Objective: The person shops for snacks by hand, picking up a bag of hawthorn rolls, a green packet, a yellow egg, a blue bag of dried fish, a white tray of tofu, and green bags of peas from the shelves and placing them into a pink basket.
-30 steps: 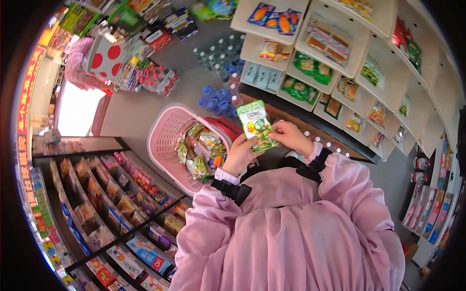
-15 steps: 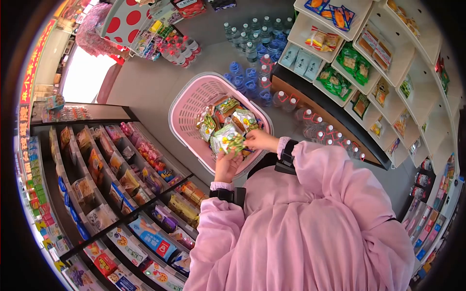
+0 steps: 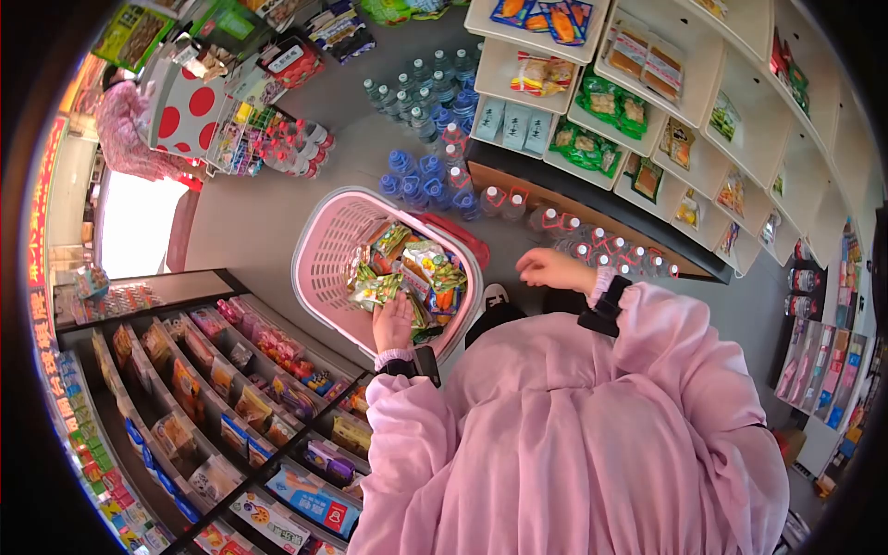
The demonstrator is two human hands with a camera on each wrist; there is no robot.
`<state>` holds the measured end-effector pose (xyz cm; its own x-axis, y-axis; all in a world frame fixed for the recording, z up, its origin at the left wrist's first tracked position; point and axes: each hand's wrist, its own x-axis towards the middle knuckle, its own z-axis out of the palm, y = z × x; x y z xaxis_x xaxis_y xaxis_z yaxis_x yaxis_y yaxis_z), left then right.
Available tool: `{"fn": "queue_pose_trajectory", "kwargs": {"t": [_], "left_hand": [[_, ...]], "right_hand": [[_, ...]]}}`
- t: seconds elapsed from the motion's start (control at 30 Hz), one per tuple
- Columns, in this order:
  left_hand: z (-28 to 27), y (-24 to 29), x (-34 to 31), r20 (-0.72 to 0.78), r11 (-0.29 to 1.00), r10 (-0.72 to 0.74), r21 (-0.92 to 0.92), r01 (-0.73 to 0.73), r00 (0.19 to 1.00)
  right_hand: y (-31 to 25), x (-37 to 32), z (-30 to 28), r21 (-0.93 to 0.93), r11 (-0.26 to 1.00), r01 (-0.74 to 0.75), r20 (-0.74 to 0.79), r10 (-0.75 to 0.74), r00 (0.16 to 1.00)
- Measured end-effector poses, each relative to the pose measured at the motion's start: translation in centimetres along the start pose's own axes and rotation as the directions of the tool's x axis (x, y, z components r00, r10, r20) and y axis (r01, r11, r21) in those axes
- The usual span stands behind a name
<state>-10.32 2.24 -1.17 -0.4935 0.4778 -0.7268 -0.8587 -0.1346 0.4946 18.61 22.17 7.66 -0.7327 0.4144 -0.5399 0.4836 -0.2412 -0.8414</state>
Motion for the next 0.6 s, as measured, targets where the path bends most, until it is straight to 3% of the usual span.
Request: {"fn": "queue_pose_trajectory", "kwargs": {"t": [0.13,0.23,0.27,0.3,0.37,0.43,0.53,0.57,0.6], "left_hand": [[1.4,1.9,2.2,0.141,0.997,0.046,0.058,-0.055,0.989],[3.5,3.5,4.3,0.104,0.997,0.041,0.061,-0.047,0.994],[3.4,3.5,6.1,-0.031,0.996,0.047,0.074,-0.045,0.998],[1.3,4.4,8.7,0.119,0.991,-0.115,-0.052,0.122,0.986],[1.1,4.2,10.8,0.164,0.987,-0.146,-0.048,0.155,0.976],[1.0,4.2,11.6,0.236,0.980,-0.175,-0.045,0.191,0.956],[1.2,4.3,12.9,0.274,0.966,-0.231,-0.051,0.254,0.933],[3.5,3.0,11.3,0.018,0.999,-0.026,-0.042,0.027,0.999],[4.1,2.4,11.0,0.027,0.989,0.070,0.129,-0.072,0.997]], "right_hand": [[1.9,-2.6,-3.3,0.076,0.996,-0.038,-0.043,0.041,0.998],[2.9,-4.2,-4.8,0.101,0.994,-0.039,-0.074,0.047,0.996],[3.5,-4.5,-5.1,0.113,0.993,-0.040,-0.084,0.049,0.995],[3.8,-4.9,-5.5,0.126,0.991,-0.036,-0.110,0.050,0.993],[4.9,-5.3,-5.8,0.112,0.993,-0.029,-0.135,0.044,0.990],[4.7,-6.1,-6.7,-0.088,0.995,0.043,-0.149,-0.056,0.987],[5.0,-6.4,-8.5,-0.008,0.997,0.081,-0.147,-0.081,0.986],[4.0,-7.1,-9.7,-0.047,0.997,0.062,-0.145,-0.069,0.987],[2.8,-8.3,-10.7,-0.010,0.999,0.051,-0.196,-0.052,0.979]]}}
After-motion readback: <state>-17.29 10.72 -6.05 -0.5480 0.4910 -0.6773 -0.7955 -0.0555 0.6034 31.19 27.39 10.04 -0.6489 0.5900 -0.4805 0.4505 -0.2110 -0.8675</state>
